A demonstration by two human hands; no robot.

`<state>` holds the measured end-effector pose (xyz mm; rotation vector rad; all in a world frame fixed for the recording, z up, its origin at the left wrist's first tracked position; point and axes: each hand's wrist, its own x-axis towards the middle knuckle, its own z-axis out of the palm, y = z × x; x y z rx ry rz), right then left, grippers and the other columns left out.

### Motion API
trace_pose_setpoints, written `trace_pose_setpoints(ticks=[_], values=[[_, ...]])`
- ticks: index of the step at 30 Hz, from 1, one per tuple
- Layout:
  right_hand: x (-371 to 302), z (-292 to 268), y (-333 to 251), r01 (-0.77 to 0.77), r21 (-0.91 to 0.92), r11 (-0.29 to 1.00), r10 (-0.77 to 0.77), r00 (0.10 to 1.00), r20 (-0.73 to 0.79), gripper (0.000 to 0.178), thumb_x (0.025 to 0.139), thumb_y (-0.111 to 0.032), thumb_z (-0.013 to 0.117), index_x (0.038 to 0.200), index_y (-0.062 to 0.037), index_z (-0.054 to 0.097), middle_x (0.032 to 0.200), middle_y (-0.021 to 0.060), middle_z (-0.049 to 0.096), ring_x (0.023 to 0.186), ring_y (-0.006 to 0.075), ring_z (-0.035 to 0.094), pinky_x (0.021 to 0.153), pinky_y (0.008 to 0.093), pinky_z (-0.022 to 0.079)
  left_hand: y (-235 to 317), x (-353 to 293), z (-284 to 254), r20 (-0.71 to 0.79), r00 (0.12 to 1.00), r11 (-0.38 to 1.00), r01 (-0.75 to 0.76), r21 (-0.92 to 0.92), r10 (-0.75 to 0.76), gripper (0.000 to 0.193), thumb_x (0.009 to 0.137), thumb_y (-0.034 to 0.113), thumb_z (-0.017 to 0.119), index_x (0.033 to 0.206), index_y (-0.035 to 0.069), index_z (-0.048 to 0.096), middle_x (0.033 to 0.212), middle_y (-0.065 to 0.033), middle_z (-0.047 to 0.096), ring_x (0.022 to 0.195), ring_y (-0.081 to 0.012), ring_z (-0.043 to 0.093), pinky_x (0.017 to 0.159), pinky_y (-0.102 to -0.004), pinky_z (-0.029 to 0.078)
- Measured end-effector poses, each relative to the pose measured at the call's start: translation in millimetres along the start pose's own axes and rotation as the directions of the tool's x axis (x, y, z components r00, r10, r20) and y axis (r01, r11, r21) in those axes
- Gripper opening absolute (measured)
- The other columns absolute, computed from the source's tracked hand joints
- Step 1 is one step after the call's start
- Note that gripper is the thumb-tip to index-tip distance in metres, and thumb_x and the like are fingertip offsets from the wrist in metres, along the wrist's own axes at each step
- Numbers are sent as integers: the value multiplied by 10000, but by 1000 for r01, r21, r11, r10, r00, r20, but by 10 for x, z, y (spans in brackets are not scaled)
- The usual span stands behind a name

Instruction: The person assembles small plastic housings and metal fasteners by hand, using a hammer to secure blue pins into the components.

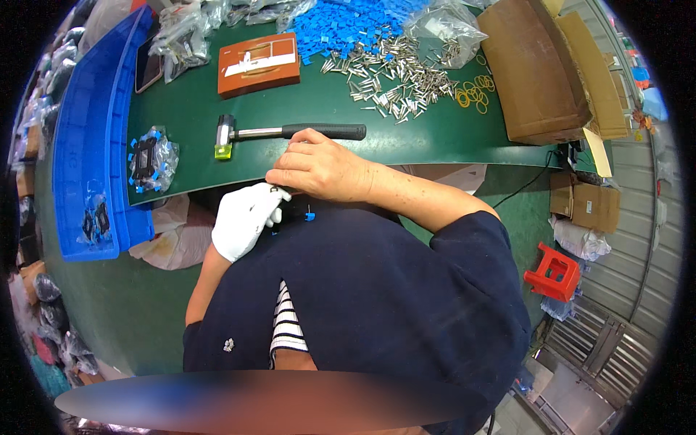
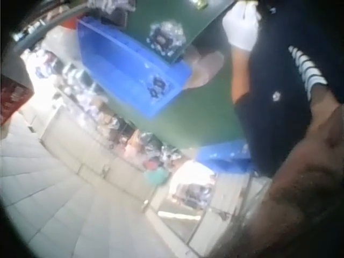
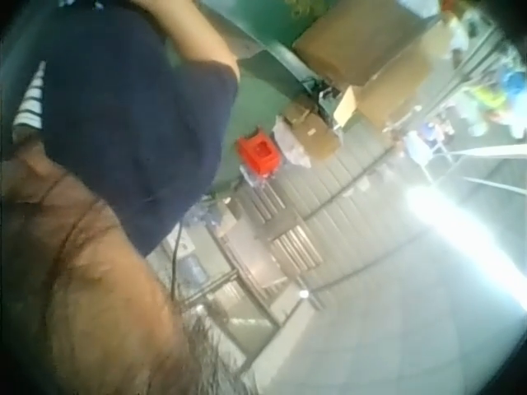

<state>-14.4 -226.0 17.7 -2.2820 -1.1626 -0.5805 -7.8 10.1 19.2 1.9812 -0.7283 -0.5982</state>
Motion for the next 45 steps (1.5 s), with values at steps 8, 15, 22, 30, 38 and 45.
trace_pose_setpoints(ticks=[8, 15, 22, 30, 38, 45], values=[[-94, -720, 920, -420, -309, 854, 407, 907, -107, 139, 931, -179, 680, 1045, -118, 730, 938, 64, 715, 883, 290, 686, 810, 437, 499, 92, 18, -43, -14, 999, 999, -33, -30, 32, 265, 1032, 182, 566, 1009, 10, 766, 693, -56, 663, 575, -110, 589, 572, -268, 480], [-208, -926, 1492, -572, -478, 667, 655, 756, 9, 222, 981, -297, 639, 1051, -121, 754, 957, 64, 710, 896, 285, 682, 810, 433, 484, 23, 37, 12, 7, 999, 999, -35, -25, 35, 232, 1020, 225, 553, 989, 104, 748, 694, -41, 691, 609, -192, 655, 606, -329, 523], [-142, -780, 1553, -488, -571, 660, 658, 742, 126, 207, 968, -320, 647, 1069, -166, 742, 972, 41, 680, 980, 268, 672, 855, 487, 458, 18, 22, -7, 17, 1000, 998, -22, -57, 23, 235, 1024, 221, 551, 1000, 92, 746, 700, -57, 695, 606, -187, 663, 606, -320, 528], [-47, -771, 1273, -444, -395, 804, 519, 848, 103, 162, 961, -264, 674, 1053, -136, 710, 943, 28, 651, 940, 243, 654, 877, 407, 436, 19, 8, 3, 33, 999, 992, 24, -122, -20, 247, 1033, 203, 533, 1006, 85, 749, 692, -58, 685, 604, -181, 661, 607, -325, 527], [-135, -483, 994, -114, -561, 820, 274, 939, 210, 97, 870, -198, 668, 960, -161, 675, 896, 8, 603, 879, 195, 643, 874, 395, 435, 30, 4, -6, 26, 999, 998, -34, -61, 35, 250, 1033, 199, 525, 1005, 90, 747, 692, -51, 684, 608, -193, 658, 607, -329, 525], [-92, -710, 985, -188, -470, 863, 335, 908, 253, 167, 923, -177, 638, 1066, -160, 722, 900, 12, 633, 918, 205, 655, 900, 408, 437, 34, -6, -1, 18, 999, 998, -35, -53, 36, 247, 1032, 213, 527, 994, 105, 746, 691, -46, 680, 615, -214, 653, 613, -350, 521]])
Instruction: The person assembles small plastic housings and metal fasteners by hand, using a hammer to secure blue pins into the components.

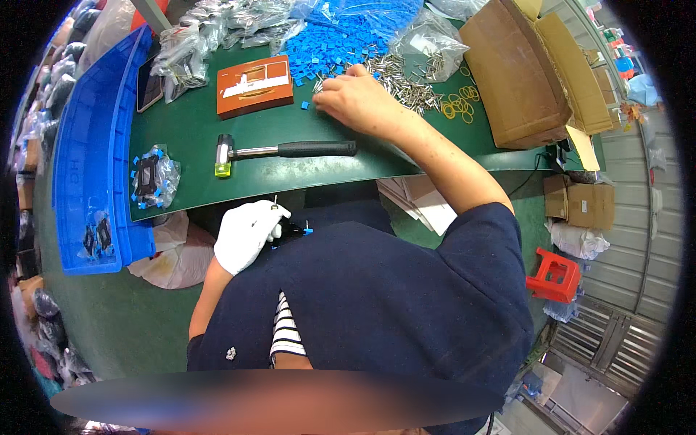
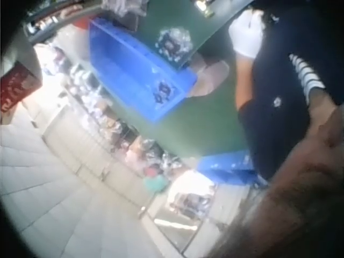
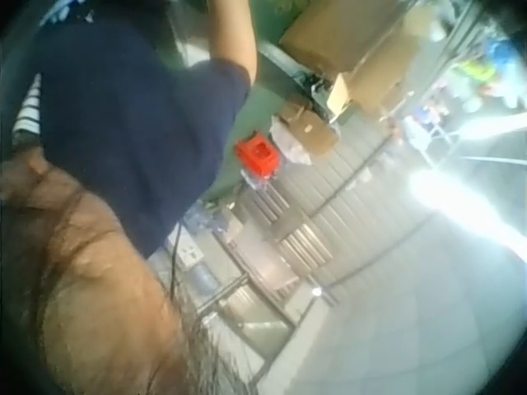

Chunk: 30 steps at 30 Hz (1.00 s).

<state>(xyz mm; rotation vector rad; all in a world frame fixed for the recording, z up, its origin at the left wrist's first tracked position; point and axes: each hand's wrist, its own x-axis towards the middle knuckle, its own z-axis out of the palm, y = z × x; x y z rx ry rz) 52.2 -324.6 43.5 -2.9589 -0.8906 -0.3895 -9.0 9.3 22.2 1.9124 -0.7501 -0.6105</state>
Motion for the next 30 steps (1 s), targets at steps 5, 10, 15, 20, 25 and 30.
trace_pose_setpoints(ticks=[5, 10, 15, 20, 25, 30], values=[[169, 104, 39, 8, 0, 1000, -8, 1000, 24, 214, 927, -168, 651, 1133, -143, 703, 950, 29, 637, 931, 230, 641, 924, 409, 433, 28, 1, -4, 10, 999, 999, -38, 31, 38, 234, 1027, 214, 539, 989, 107, 744, 689, -45, 674, 621, -223, 647, 610, -358, 515], [268, 186, 70, 116, -29, 993, -112, 987, 111, 193, 945, -181, 623, 1120, -153, 699, 993, 33, 638, 956, 226, 633, 902, 407, 427, -12, -29, -8, 12, 998, 996, -57, 71, 56, 210, 1016, 203, 560, 973, 109, 742, 707, -55, 676, 623, -239, 643, 608, -367, 511], [264, 104, 82, 23, 45, 999, -34, 970, 243, 202, 970, -297, 642, 1089, -142, 694, 997, 30, 650, 992, 218, 641, 887, 411, 423, 28, -20, -31, 13, 998, 998, -62, 29, 62, 268, 1024, 208, 563, 992, 27, 758, 692, -41, 666, 567, -112, 581, 556, -268, 468], [341, 37, 25, -22, 55, 998, 2, 940, 340, 265, 977, -384, 642, 991, -125, 700, 948, 33, 691, 960, 253, 679, 867, 451, 450, 97, 3, -16, 47, 997, 997, -62, 55, 60, 282, 1026, 228, 552, 991, 41, 760, 708, -51, 679, 589, -144, 604, 580, -294, 485], [258, -104, -199, 35, 237, 971, -108, 947, 304, 308, 1031, -382, 570, 1001, -93, 671, 897, 75, 689, 932, 295, 685, 858, 482, 463, 92, -4, -4, 57, 997, 995, -57, 81, 53, 277, 1019, 287, 548, 901, 104, 718, 746, -69, 680, 670, -278, 651, 658, -398, 510], [115, -458, -808, 6, 657, 754, -267, 917, 297, 262, 1046, -295, 559, 1042, -43, 632, 1007, 152, 638, 920, 377, 627, 856, 473, 501, 49, 15, 8, 82, 996, 987, -58, 151, 46, 301, 1010, 302, 557, 832, 97, 689, 740, -83, 672, 677, -309, 628, 660, -425, 496]])
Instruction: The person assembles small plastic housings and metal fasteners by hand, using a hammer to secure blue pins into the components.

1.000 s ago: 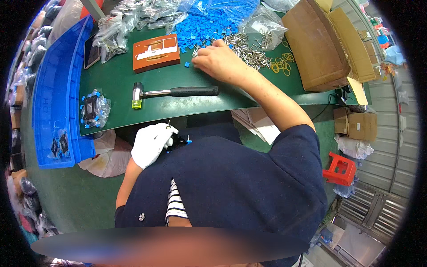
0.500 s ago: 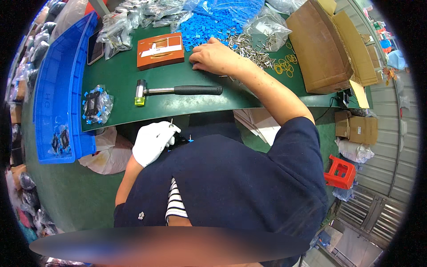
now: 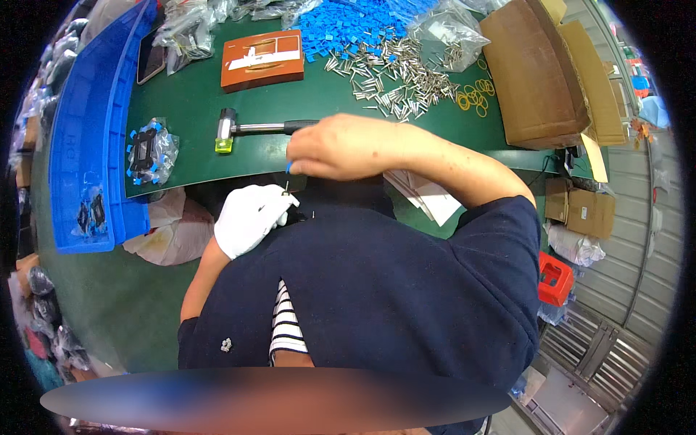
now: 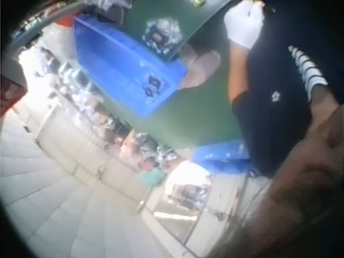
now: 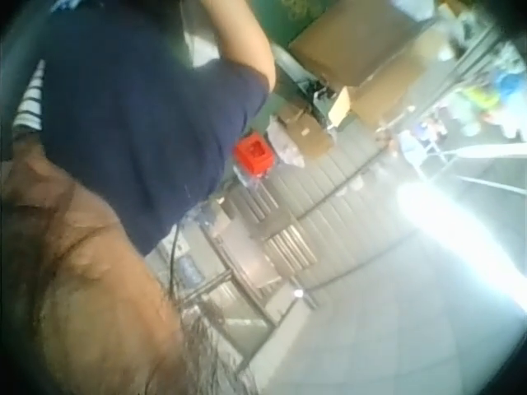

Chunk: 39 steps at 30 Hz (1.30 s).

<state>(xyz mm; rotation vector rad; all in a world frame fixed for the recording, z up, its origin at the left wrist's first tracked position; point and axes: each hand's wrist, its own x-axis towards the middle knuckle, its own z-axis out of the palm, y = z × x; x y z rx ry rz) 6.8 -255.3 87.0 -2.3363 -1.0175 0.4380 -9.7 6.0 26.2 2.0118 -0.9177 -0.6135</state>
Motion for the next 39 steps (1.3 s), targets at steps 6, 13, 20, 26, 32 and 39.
trace_pose_setpoints(ticks=[6, 13, 20, 26, 32, 39], values=[[-9, 86, -143, -25, 117, 993, 11, 993, 120, 272, 1048, -277, 545, 1024, -18, 623, 1017, 155, 645, 940, 380, 655, 811, 479, 530, 8, 12, 8, -7, 999, 996, -37, 82, 37, 283, 985, 311, 597, 823, 94, 677, 744, -127, 656, 683, -342, 610, 661, -439, 489], [13, 99, -152, -68, 134, 989, 41, 981, 191, 281, 1040, -281, 555, 1004, -15, 635, 973, 162, 651, 922, 393, 654, 818, 477, 531, 34, 1, 34, -38, 998, 996, -48, 80, 51, 281, 974, 299, 619, 786, 93, 645, 734, -135, 638, 668, -349, 599, 647, -442, 483], [-4, 85, -158, -41, 114, 993, 19, 982, 187, 273, 1031, -283, 565, 991, -21, 630, 983, 161, 657, 914, 394, 654, 799, 483, 535, 94, 17, 6, -10, 997, 992, -79, 96, 80, 313, 977, 306, 614, 746, 95, 602, 689, -126, 613, 643, -349, 592, 623, -441, 478], [-28, 19, -186, -63, 103, 993, 44, 984, 174, 261, 1029, -281, 566, 1001, -31, 633, 982, 149, 662, 912, 390, 658, 792, 482, 540, 100, 39, 5, -14, 995, 990, -93, 110, 95, 315, 978, 301, 611, 738, 98, 597, 676, -118, 609, 643, -342, 595, 622, -438, 481], [-15, 45, -197, -48, 91, 995, 27, 974, 225, 268, 1030, -284, 564, 1001, -26, 633, 978, 154, 663, 914, 390, 660, 795, 482, 540, 84, 31, 50, -46, 979, 963, -184, 198, 197, 305, 972, 288, 624, 722, 114, 609, 654, -111, 607, 607, -340, 593, 609, -437, 486], [-38, 94, -274, -94, 50, 994, 78, 962, 260, 261, 1027, -274, 562, 970, -29, 633, 961, 155, 667, 893, 393, 664, 780, 491, 541, 104, 4, 64, -7, 974, 949, -219, 226, 227, 302, 980, 302, 604, 734, 129, 633, 669, -104, 623, 630, -333, 620, 617, -436, 499]])
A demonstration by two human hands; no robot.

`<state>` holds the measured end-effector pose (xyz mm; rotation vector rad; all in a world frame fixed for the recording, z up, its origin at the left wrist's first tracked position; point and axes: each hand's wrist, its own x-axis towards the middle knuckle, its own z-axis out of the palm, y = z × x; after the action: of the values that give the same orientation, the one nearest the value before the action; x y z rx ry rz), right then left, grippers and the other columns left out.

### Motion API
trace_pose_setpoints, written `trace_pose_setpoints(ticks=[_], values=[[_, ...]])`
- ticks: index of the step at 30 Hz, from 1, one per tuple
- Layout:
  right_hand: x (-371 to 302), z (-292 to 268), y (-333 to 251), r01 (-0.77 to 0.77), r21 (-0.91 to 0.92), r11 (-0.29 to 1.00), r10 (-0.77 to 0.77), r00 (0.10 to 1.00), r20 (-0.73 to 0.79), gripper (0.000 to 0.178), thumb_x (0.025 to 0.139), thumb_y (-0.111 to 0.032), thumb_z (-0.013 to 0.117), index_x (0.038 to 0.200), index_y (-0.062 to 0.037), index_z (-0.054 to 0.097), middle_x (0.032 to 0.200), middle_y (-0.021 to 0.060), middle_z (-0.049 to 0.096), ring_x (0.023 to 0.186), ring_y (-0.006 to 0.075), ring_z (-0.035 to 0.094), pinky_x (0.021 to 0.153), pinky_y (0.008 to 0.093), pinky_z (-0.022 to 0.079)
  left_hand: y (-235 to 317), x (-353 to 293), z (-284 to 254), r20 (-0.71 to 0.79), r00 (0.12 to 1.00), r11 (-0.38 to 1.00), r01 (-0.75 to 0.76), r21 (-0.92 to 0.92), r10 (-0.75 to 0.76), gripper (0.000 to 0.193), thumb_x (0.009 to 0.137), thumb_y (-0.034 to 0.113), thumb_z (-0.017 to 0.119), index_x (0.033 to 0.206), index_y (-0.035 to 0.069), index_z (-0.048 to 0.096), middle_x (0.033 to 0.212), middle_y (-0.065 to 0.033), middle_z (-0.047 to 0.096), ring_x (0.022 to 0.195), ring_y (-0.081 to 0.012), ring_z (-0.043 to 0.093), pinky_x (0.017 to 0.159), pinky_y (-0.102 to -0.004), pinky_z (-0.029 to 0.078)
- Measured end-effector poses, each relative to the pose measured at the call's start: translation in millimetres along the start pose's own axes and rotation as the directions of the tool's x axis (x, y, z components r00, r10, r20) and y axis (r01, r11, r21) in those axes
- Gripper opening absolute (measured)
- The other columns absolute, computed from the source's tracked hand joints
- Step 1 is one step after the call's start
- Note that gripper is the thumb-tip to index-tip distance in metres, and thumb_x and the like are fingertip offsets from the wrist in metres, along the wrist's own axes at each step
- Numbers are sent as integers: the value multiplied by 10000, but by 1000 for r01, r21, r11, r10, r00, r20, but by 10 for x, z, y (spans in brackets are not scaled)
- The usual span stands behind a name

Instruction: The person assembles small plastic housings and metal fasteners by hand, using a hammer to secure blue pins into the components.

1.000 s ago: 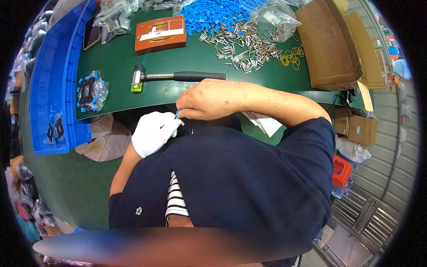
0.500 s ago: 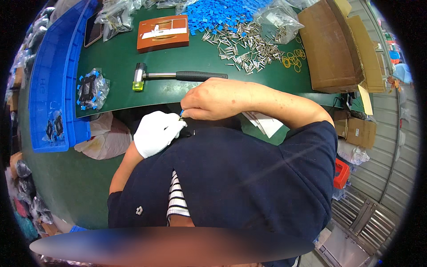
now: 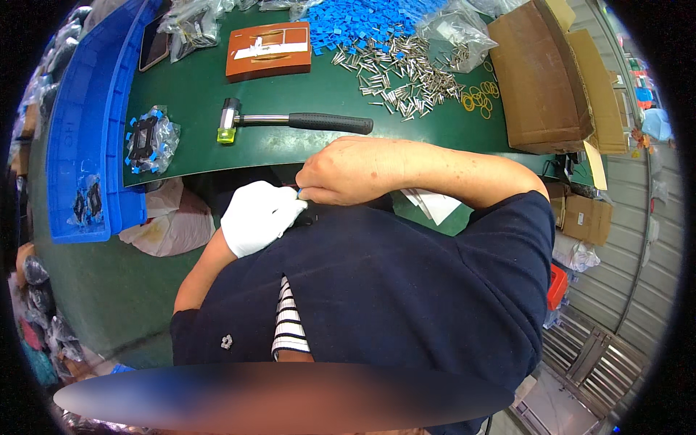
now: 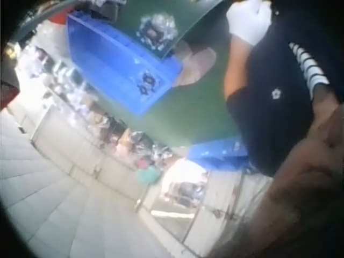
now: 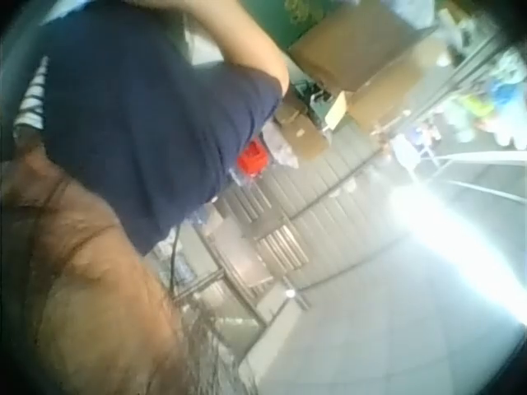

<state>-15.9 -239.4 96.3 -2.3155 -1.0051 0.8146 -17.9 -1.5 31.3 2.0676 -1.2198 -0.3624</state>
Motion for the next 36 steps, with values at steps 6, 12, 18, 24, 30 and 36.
trace_pose_setpoints(ticks=[6, 12, 18, 24, 30, 36], values=[[34, 55, 12, 27, -14, 1000, -27, 1000, -12, 271, 1022, -288, 577, 961, -31, 639, 921, 153, 653, 845, 386, 647, 770, 470, 544, -30, -2, 30, 63, 996, 998, 59, -11, -58, 283, 987, 310, 578, 777, 129, 632, 698, -97, 645, 654, -328, 640, 624, -440, 504], [202, 55, 317, -353, 613, 707, 90, 904, 418, 395, 1059, -405, 589, 954, -29, 650, 724, 13, 552, 686, 128, 560, 641, 312, 531, -54, 11, -79, 273, 934, 872, 322, -369, -229, 206, 960, 253, 628, 1020, 75, 711, 815, -97, 701, 700, -255, 666, 676, -348, 534], [94, -29, 333, 15, 372, 928, 106, 947, -304, 355, 1012, -386, 654, 922, -43, 682, 795, 71, 620, 809, 202, 640, 745, 391, 512, -186, -115, -491, 95, 973, 783, 227, -579, -212, 281, 959, 144, 638, 1202, 18, 701, 978, -89, 761, 874, -143, 713, 811, -290, 554], [62, 129, 605, -378, -414, 828, 71, 804, -591, 361, 939, -398, 683, 1111, -82, 653, 995, 101, 631, 987, 301, 646, 832, 430, 477, -427, 368, -1049, -379, 903, 963, 113, -246, -202, 267, 940, 103, 651, 1190, 57, 734, 960, -100, 747, 808, -205, 690, 780, -324, 541], [114, 252, 488, -270, -239, 933, 75, 793, -605, 314, 960, -337, 655, 1058, -39, 667, 990, 161, 634, 984, 366, 654, 855, 488, 540, -831, 1206, -1205, -339, 922, 978, 141, -152, -185, 289, 962, 215, 617, 1194, 80, 724, 1027, -125, 749, 922, -230, 722, 849, -323, 543], [-378, 195, 436, -259, -58, 964, 180, 797, -577, 355, 970, -332, 654, 1167, -37, 668, 1041, 162, 633, 983, 369, 656, 817, 472, 542, -843, 1372, -1284, -296, 941, 984, 141, -104, -166, 294, 962, 215, 597, 1184, 67, 721, 1017, -116, 749, 908, -207, 721, 838, -316, 550]])
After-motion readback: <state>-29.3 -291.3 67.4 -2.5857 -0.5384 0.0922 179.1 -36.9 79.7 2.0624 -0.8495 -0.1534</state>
